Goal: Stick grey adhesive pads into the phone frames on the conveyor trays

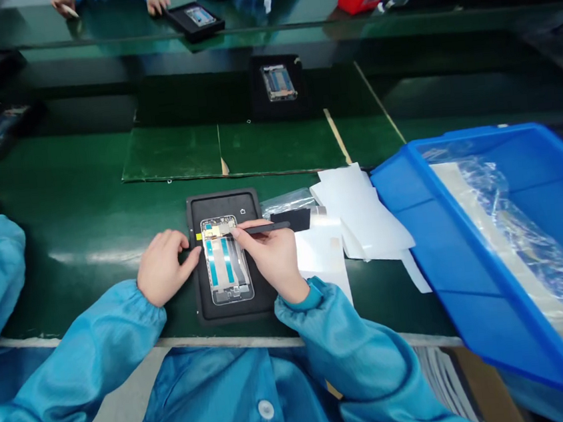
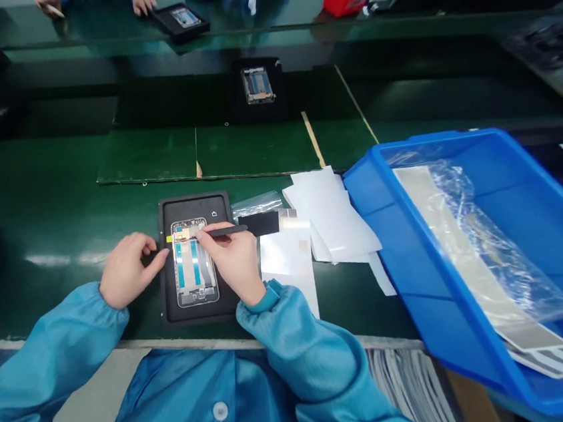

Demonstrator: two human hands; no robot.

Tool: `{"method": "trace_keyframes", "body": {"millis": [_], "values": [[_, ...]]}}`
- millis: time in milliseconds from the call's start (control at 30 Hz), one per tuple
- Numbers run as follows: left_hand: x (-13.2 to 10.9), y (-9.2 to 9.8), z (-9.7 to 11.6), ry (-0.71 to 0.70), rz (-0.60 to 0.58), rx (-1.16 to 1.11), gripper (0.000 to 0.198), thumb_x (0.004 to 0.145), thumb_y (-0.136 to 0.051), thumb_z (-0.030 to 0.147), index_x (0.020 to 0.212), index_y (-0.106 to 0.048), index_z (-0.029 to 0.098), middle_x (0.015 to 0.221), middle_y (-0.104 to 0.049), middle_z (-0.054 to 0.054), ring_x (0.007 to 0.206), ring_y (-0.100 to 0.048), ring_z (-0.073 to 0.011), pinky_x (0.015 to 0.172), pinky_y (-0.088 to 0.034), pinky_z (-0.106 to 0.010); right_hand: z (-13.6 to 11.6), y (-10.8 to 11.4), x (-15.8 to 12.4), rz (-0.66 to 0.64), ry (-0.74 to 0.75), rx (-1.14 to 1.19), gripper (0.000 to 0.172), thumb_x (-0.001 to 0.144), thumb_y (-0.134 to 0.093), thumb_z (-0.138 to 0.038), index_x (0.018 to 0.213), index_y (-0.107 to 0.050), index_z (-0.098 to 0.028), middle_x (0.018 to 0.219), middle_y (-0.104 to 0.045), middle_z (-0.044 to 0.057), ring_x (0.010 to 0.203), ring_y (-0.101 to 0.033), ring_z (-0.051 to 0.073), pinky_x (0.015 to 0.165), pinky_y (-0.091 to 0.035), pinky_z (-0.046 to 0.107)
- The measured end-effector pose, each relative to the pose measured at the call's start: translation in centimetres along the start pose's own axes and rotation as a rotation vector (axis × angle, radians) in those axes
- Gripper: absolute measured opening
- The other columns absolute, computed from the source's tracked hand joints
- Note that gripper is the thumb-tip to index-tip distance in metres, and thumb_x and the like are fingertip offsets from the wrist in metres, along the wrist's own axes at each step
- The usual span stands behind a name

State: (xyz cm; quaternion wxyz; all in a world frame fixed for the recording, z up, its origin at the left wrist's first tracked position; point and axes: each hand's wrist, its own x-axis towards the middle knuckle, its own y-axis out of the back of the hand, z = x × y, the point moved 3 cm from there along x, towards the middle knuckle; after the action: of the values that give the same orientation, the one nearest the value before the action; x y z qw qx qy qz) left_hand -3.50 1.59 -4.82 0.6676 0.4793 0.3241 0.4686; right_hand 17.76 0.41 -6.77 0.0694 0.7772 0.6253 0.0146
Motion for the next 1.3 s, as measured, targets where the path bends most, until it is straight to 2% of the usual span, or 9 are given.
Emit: {"method": "trace_keyframes", "body": {"millis": [100,267,400,567,700,800,967,1067,1300], "values": [[-0.3,-0.6,1.0,0.244,-0.196,0.154,0.032,0.096,-0.043,0.046,0.093,-0.06,0.019,0.074,-0.065,-0.005,0.07,-0.064,-0.0247,0.063,-0.045,-0.035,-0.4,-0.1,0.1,-0.005,0.0,0.053,0.028,0.077,-0.077,-0.043,0.083,-0.076,-0.016,0.087,-0.079,0.008,0.078,-0.075,0.022,0.071,-0.062,0.032],[0.2,0.1,1.2,0.343,-0.313,0.334,0.04,0.096,-0.033,0.044,0.09,-0.064,0.02,0.085,-0.072,-0.011,0.081,-0.071,-0.0305,0.067,-0.046,-0.037,-2.2,1.5,-0.2,-0.014,0.059,0.068,0.025,0.076,-0.079,-0.041,0.083,-0.076,-0.016,0.083,-0.078,0.007,0.074,-0.074,0.022,0.07,-0.061,0.033],[-0.6,3.1,-3.0,0.429,-0.302,0.434,0.04,0.091,-0.038,0.043,0.084,-0.069,0.02,0.088,-0.074,-0.014,0.082,-0.072,-0.0308,0.068,-0.048,-0.036,-3.6,5.0,0.3,0.051,0.179,0.007,0.024,0.075,-0.079,-0.041,0.081,-0.076,-0.017,0.084,-0.077,0.008,0.075,-0.073,0.024,0.069,-0.06,0.036],[-0.8,9.8,-8.5,0.599,-0.208,0.629,0.032,0.084,-0.046,0.033,0.069,-0.068,0.014,0.077,-0.071,-0.02,0.071,-0.071,-0.0366,0.061,-0.048,-0.041,-3.2,9.6,2.3,0.111,0.249,-0.03,0.023,0.079,-0.076,-0.039,0.082,-0.076,-0.017,0.081,-0.077,0.008,0.07,-0.072,0.022,0.066,-0.059,0.034],[4.1,11.8,-6.4,0.513,-0.067,0.682,0.031,0.089,-0.042,0.029,0.079,-0.068,0.015,0.078,-0.071,-0.016,0.075,-0.071,-0.0354,0.064,-0.049,-0.043,-1.3,11.2,3.7,0.187,0.334,-0.069,0.018,0.081,-0.074,-0.034,0.083,-0.075,-0.016,0.079,-0.076,0.007,0.066,-0.071,0.021,0.064,-0.059,0.032],[11.0,9.2,-1.1,0.345,-0.03,0.587,0.033,0.093,-0.041,0.035,0.096,-0.068,0.017,0.089,-0.073,-0.016,0.082,-0.071,-0.0324,0.069,-0.052,-0.041,0.2,11.1,4.0,0.215,0.5,-0.094,0.012,0.085,-0.071,-0.029,0.083,-0.074,-0.018,0.081,-0.077,0.006,0.066,-0.071,0.019,0.064,-0.059,0.03],[23.7,1.5,8.9,0.079,-0.049,0.396,0.035,0.097,-0.052,0.036,0.128,-0.059,0.021,0.113,-0.069,-0.009,0.102,-0.067,-0.0235,0.088,-0.055,-0.041,1.4,10.6,3.8,0.199,0.713,-0.135,0.005,0.089,-0.067,-0.021,0.087,-0.072,-0.021,0.084,-0.076,0.006,0.075,-0.072,0.019,0.07,-0.06,0.031],[29.2,-2.2,13.2,0.015,-0.047,0.312,0.04,0.096,-0.059,0.04,0.129,-0.057,0.017,0.124,-0.062,-0.01,0.107,-0.063,-0.0223,0.092,-0.055,-0.045,1.4,10.6,3.7,0.21,0.776,-0.106,0.005,0.088,-0.068,-0.017,0.089,-0.071,-0.021,0.084,-0.075,0.005,0.076,-0.072,0.019,0.072,-0.059,0.032],[34.9,-5.1,15.4,0.085,-0.022,0.132,0.039,0.096,-0.061,0.038,0.128,-0.057,0.016,0.127,-0.06,-0.011,0.109,-0.062,-0.0231,0.092,-0.056,-0.045,1.5,10.6,3.7,0.23,0.853,-0.101,0.011,0.087,-0.068,-0.012,0.093,-0.069,-0.022,0.083,-0.074,0.004,0.076,-0.071,0.019,0.072,-0.059,0.033]]}}
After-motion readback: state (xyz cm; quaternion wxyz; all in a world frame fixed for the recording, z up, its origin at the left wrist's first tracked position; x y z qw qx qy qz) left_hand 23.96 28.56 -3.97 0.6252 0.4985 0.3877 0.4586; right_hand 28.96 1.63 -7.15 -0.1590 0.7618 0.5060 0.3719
